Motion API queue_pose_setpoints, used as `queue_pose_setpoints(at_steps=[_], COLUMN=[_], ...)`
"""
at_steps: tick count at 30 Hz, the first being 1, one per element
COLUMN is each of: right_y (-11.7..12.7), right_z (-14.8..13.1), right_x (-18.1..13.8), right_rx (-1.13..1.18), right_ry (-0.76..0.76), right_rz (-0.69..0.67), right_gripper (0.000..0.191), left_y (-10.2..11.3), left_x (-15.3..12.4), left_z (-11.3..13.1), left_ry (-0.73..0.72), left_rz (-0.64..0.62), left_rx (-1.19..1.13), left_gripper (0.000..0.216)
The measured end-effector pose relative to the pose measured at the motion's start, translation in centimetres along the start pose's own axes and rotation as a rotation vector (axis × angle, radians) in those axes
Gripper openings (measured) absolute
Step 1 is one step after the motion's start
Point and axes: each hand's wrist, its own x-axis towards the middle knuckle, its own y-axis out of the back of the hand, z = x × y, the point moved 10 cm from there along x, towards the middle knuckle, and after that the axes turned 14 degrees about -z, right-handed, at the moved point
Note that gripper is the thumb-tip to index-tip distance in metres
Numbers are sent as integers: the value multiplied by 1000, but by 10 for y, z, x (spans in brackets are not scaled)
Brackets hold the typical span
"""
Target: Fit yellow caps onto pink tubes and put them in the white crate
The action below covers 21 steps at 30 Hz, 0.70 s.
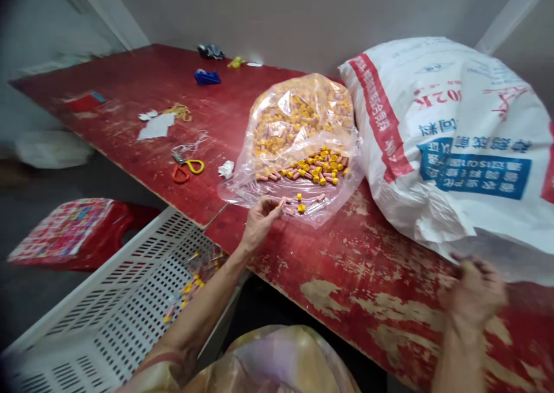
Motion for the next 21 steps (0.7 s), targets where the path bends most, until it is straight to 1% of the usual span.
queue_pose_setpoints(at_steps=[1,2,4,5,6,7,9,11,13,15,17,19,21], right_y=[-14,-41,-91,-111,-126,-135,-141,-142,-149,-158,-163,-170,-176], right_z=[1,4,9,6,3,-1,-7,-8,-9,-9,-10,-9,-8], right_x=[-24,-47,-90,-107,-120,-129,-137,-141,-149,-158,-165,-175,-186], right_rx=[116,187,241,276,297,315,330,309,274,233,164,17,-133], right_ry=[-6,-56,-158,-153,-142,-121,-83,-85,-94,-91,-54,-1,67], right_rz=[-74,-245,-513,-619,-693,-738,-747,-766,-855,-949,-989,-1036,-1083], right_gripper=[26,31,33,38,42,47,50,43,36,33,31,29,27], left_y=[-21,-42,-79,-95,-108,-120,-135,-142,-141,-138,-134,-129,-124], left_x=[-10,-21,-39,-47,-54,-60,-69,-76,-80,-83,-85,-87,-90], left_z=[-6,-10,-16,-18,-20,-21,-25,-31,-35,-36,-34,-30,-24], left_ry=[53,104,186,214,235,250,278,306,325,323,305,282,256], left_rz=[-61,-119,-218,-259,-297,-327,-356,-327,-262,-211,-186,-161,-136], left_rx=[-153,-270,-407,-444,-470,-494,-542,-603,-639,-618,-543,-427,-296], left_gripper=[21,23,24,23,23,22,23,26,29,28,24,20,22])
